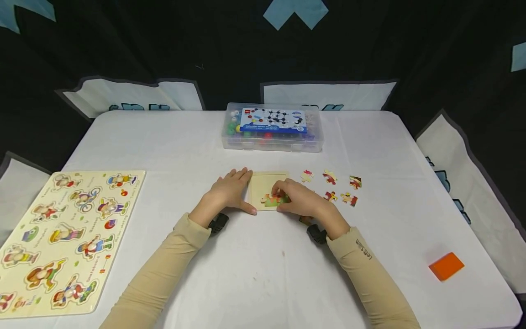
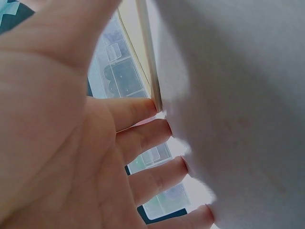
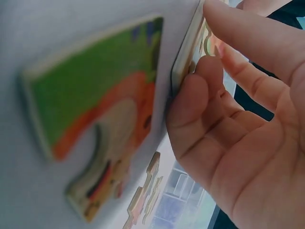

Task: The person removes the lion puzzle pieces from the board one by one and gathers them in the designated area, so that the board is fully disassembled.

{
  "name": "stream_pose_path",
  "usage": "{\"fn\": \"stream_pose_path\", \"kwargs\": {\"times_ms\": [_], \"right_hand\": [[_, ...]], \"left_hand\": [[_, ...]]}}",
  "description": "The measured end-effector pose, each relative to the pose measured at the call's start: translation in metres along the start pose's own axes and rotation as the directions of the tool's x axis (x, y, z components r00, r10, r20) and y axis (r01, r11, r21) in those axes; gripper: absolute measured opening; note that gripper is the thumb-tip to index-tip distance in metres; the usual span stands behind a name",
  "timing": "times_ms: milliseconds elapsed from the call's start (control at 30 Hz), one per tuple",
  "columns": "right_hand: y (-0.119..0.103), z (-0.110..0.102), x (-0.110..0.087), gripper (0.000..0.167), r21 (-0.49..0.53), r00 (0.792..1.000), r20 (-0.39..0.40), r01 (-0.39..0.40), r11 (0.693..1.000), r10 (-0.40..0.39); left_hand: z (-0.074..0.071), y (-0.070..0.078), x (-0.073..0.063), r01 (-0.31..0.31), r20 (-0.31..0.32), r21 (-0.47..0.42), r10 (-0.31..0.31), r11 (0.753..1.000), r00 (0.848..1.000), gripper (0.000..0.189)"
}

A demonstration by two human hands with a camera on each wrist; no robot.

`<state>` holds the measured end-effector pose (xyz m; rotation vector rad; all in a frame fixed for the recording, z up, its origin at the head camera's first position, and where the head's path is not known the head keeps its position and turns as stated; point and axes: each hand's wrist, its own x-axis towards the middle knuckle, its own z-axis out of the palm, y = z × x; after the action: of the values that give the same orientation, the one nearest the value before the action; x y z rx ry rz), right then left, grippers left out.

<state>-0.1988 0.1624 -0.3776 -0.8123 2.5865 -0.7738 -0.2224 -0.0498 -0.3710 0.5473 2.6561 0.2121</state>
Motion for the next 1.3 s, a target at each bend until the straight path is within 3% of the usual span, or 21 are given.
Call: {"fn": "stream_pose_path", "kwargs": {"times_ms": [533,1033,1300], "right_hand": [[0.001,-0.003,0.001,0.017,0.046,0.999,-0.036,0.007,0.999,-0.006],[0.002,-0.004,-0.001,0.019,0.058,0.998,-0.061,0.004,0.998,0.000],[0.011,-0.011,-0.022,0.021,0.138,0.995,-0.104,0.012,0.990,0.002]], "left_hand": [[-0.002,0.001,-0.001,-0.007,0.003,0.001,0.007,1.000,1.000,0.116],[0.000,0.000,0.002,-0.002,0.014,0.003,0.002,1.000,1.000,0.116],[0.000,0.000,0.001,-0.001,0.011,-0.006,0.001,1.000,1.000,0.116]]}}
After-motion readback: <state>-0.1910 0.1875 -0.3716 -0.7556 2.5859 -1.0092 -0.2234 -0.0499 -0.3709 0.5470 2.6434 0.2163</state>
